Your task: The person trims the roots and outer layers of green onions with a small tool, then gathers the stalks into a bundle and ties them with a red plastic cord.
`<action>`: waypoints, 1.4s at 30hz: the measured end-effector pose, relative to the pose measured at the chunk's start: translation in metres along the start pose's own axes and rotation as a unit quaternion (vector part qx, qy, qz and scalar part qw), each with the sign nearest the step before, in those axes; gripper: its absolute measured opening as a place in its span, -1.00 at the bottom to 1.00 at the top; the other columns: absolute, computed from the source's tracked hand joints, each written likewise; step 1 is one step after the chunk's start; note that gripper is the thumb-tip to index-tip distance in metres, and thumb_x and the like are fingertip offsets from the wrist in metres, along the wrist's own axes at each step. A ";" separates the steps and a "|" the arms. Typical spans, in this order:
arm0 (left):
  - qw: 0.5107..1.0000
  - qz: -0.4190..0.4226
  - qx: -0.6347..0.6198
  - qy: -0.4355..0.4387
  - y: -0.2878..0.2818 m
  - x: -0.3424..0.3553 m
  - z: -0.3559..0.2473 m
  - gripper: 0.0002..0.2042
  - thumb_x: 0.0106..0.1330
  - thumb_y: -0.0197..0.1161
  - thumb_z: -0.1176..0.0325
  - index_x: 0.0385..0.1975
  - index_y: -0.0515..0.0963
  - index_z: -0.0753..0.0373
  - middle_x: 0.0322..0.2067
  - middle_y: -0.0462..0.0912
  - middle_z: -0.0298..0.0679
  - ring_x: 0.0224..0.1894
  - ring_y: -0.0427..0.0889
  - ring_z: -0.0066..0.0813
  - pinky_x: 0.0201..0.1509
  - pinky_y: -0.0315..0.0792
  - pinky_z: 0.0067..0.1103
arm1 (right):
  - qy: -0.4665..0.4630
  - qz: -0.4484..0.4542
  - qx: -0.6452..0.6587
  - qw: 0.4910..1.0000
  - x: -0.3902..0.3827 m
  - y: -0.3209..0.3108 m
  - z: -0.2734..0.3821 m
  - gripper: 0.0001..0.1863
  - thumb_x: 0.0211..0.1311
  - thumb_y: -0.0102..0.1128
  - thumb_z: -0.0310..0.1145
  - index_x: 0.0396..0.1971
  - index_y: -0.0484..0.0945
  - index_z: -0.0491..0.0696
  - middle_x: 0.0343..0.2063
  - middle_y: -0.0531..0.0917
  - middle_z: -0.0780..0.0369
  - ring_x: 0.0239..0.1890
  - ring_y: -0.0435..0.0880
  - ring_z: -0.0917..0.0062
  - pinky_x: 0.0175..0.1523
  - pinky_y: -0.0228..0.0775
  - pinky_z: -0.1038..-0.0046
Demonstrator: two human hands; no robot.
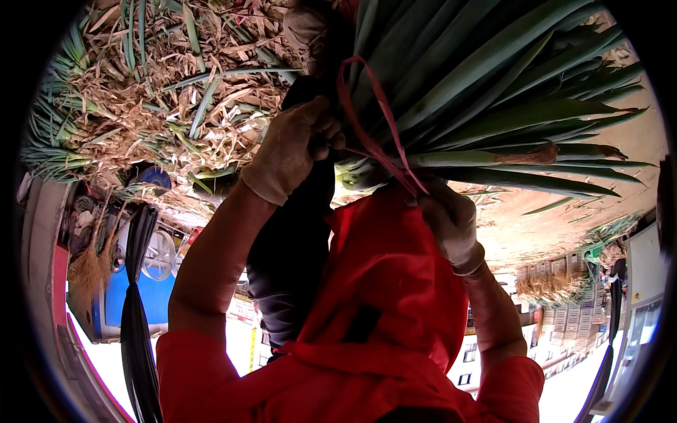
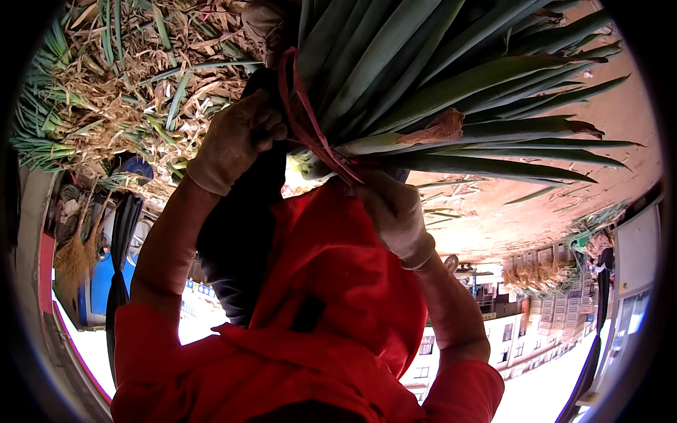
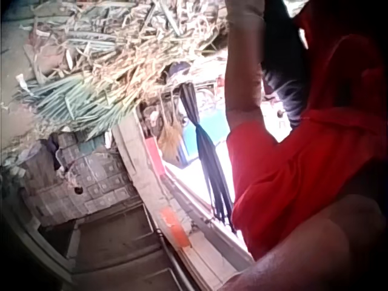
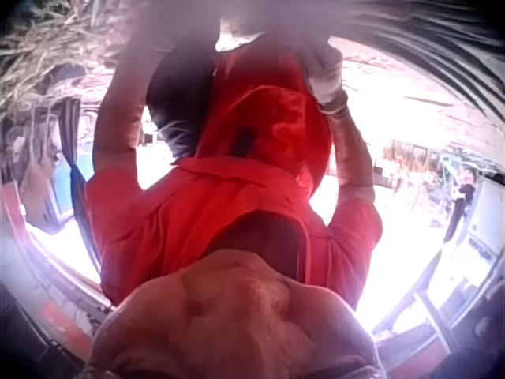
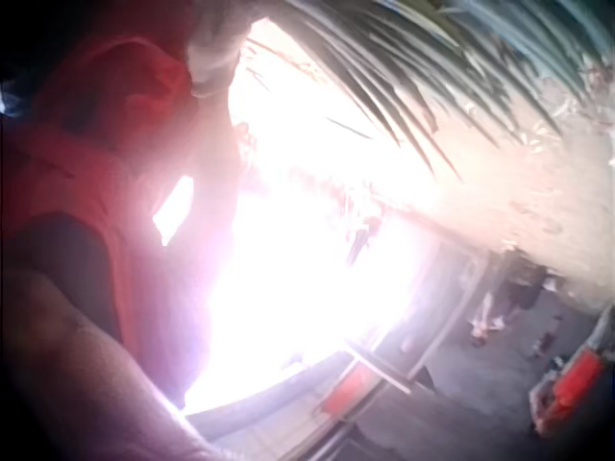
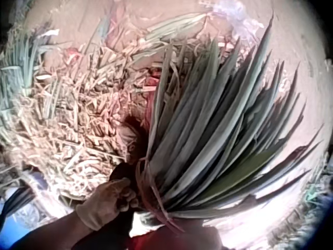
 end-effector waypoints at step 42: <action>0.989 -0.059 -0.100 -0.087 0.027 -0.033 0.018 -0.71 0.41 -0.08 0.25 -0.60 0.17 0.07 -0.62 0.17 -0.45 -0.59 0.16 -0.64 -0.56 0.05 -0.65 | 0.002 0.054 0.041 0.998 0.043 -0.035 0.020 -0.89 0.29 0.06 -0.56 -0.32 0.59 -0.21 -0.62 0.47 0.38 -0.59 0.30 0.79 -0.48 0.15 0.68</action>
Point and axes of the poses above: each hand's wrist, its own x-axis towards the middle knuckle, its own y-axis out of the palm, z = x × y, the point moved 8 cm from there along x, towards the middle knuckle
